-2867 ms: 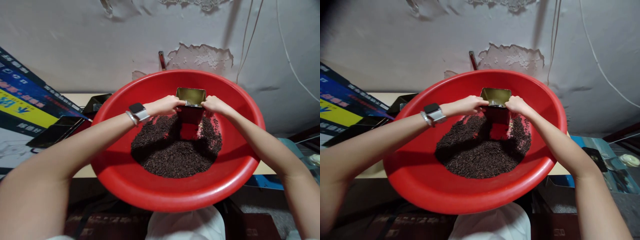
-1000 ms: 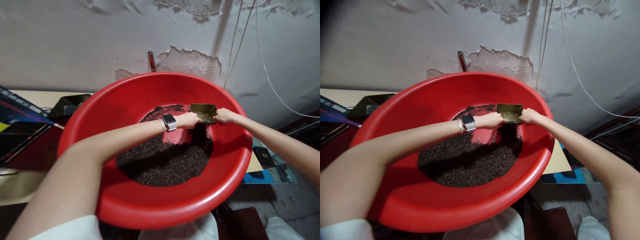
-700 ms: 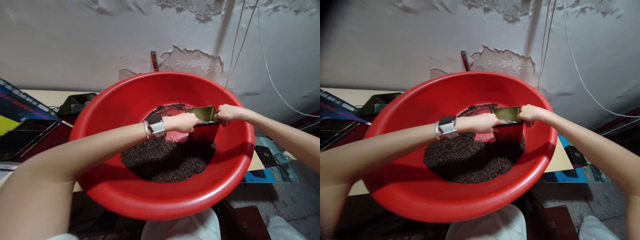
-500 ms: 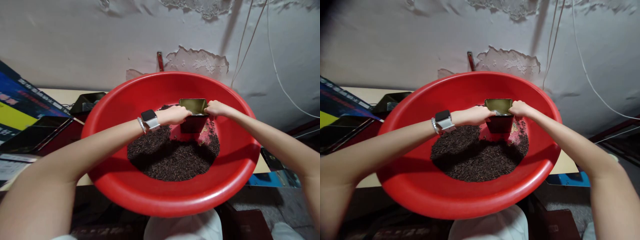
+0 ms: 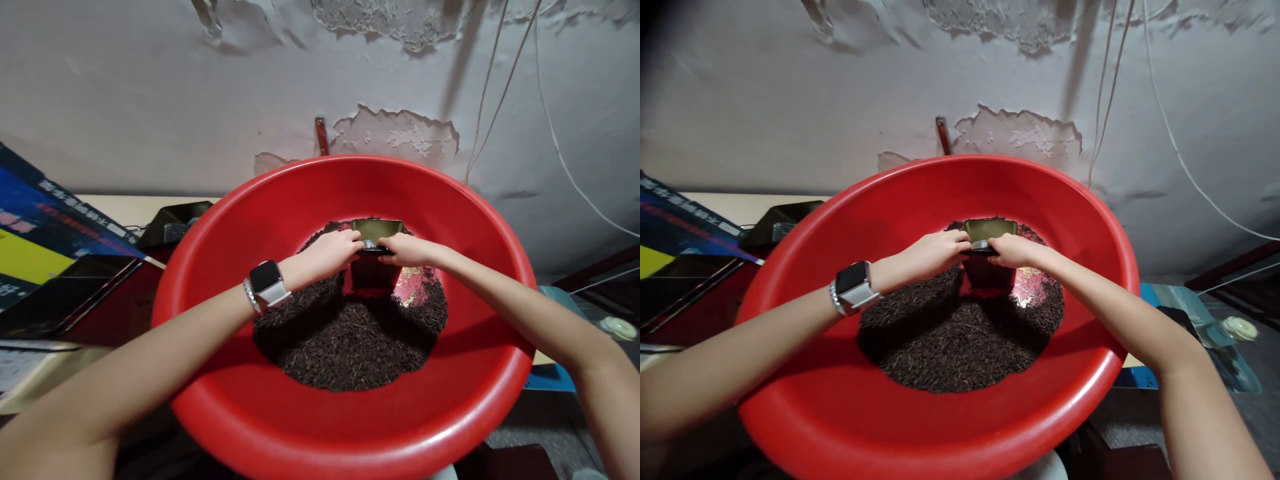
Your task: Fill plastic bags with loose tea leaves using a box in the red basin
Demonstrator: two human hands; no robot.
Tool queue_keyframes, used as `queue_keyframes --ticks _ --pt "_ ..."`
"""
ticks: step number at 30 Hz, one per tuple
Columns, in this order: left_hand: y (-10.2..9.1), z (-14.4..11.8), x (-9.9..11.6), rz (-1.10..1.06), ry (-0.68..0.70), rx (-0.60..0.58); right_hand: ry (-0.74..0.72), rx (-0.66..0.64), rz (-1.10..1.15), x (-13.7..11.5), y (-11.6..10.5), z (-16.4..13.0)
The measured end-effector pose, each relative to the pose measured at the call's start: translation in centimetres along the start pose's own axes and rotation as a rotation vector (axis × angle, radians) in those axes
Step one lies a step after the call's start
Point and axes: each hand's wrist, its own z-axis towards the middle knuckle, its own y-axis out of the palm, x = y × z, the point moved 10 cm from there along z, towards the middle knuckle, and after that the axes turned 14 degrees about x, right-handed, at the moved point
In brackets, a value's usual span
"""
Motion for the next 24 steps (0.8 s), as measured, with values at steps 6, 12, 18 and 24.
queue_keyframes --ticks 6,12,18,24 --pt "-0.1 0.1 0.2 0.025 -0.035 0.028 0.037 0.094 0.129 0.9 -0.6 -0.2" --pt "-0.2 0.2 0.5 -0.009 -0.062 0.088 0.153 0.116 0.279 1.8 -0.9 -0.5" --pt "-0.6 0.1 -0.2 -0.021 -0.131 0.082 0.325 0.206 0.528 3.3 -2.0 -0.7" --pt "-1.9 0.0 -1.0 -0.154 -0.217 0.176 0.430 0.409 0.739 5.2 -4.6 -1.3"
